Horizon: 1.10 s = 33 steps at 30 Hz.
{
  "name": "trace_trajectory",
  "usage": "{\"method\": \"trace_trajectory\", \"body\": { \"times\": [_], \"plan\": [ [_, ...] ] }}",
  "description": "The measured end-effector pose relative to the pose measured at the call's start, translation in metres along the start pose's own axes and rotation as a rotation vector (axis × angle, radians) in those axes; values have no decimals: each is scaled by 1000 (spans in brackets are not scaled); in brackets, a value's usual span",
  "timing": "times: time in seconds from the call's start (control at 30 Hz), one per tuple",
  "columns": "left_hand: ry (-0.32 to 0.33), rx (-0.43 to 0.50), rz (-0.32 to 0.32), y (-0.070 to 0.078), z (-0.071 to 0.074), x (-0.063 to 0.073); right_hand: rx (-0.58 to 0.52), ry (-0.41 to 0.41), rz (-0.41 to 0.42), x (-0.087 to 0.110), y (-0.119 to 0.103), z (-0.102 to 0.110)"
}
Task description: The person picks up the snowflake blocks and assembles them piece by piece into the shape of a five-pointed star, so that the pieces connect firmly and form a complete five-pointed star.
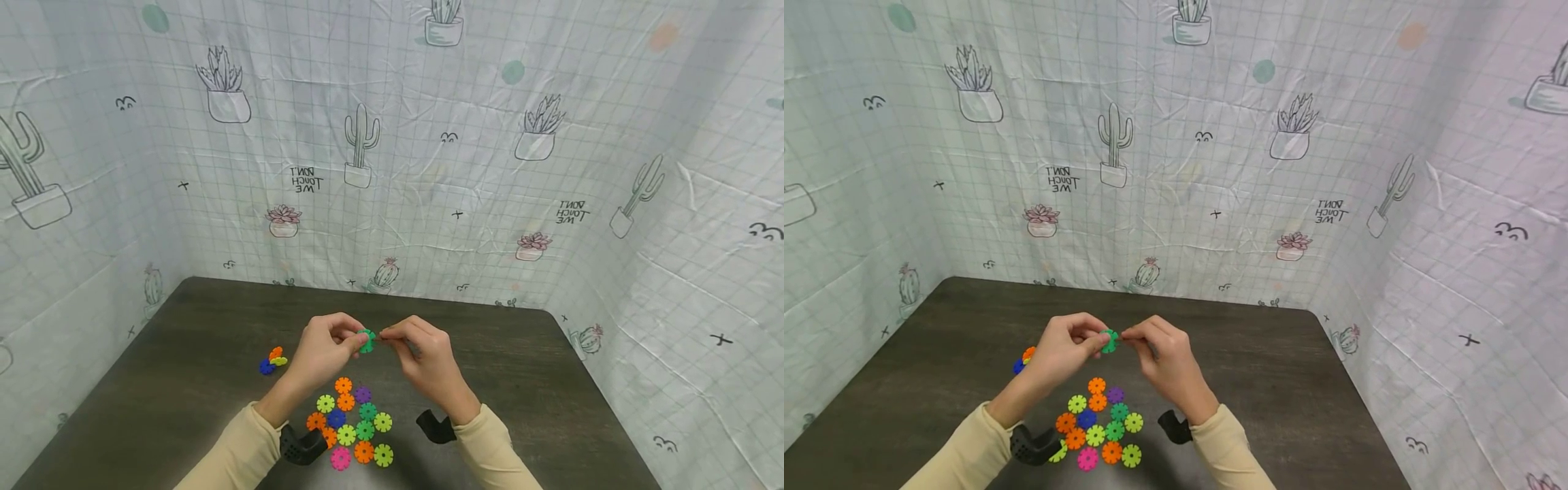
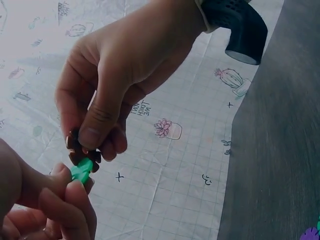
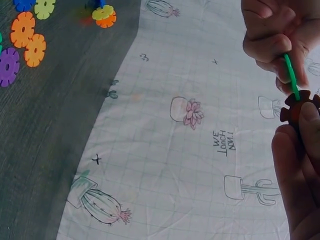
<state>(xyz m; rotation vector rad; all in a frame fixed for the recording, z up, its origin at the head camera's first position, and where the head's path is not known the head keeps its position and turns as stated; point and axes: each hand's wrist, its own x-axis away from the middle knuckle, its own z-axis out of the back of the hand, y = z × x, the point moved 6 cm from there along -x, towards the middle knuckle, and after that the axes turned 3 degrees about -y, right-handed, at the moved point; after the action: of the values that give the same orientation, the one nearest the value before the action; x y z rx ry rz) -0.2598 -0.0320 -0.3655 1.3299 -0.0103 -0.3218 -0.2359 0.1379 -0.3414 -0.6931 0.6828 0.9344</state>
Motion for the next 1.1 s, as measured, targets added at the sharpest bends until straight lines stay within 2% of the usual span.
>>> {"method": "trace_trajectory", "body": {
  "times": [0.27, 0.47, 0.6, 0.77, 0.87, 0.97, 1.1],
  "plan": [
    [-1, 6, 57, -1, -2, 1, -8, 36, -16, 4, -1, -5],
    [-13, 51, 102, -12, -4, 6, -50, 3, -7, 8, -7, -16],
    [-51, 106, 105, -14, -5, 5, -55, 5, -16, 7, -6, -14],
    [-103, 115, 47, -10, 1, 2, -55, -16, -32, 2, 0, -11],
    [-84, 95, 21, -8, 8, 1, -84, -30, -106, 1, 10, -15],
    [-33, 82, 13, -8, 15, 0, -139, -56, -242, 5, 25, -24],
    [2, 85, -11, -5, 21, -1, -194, -162, -397, 15, 44, -46]
  ]
}}
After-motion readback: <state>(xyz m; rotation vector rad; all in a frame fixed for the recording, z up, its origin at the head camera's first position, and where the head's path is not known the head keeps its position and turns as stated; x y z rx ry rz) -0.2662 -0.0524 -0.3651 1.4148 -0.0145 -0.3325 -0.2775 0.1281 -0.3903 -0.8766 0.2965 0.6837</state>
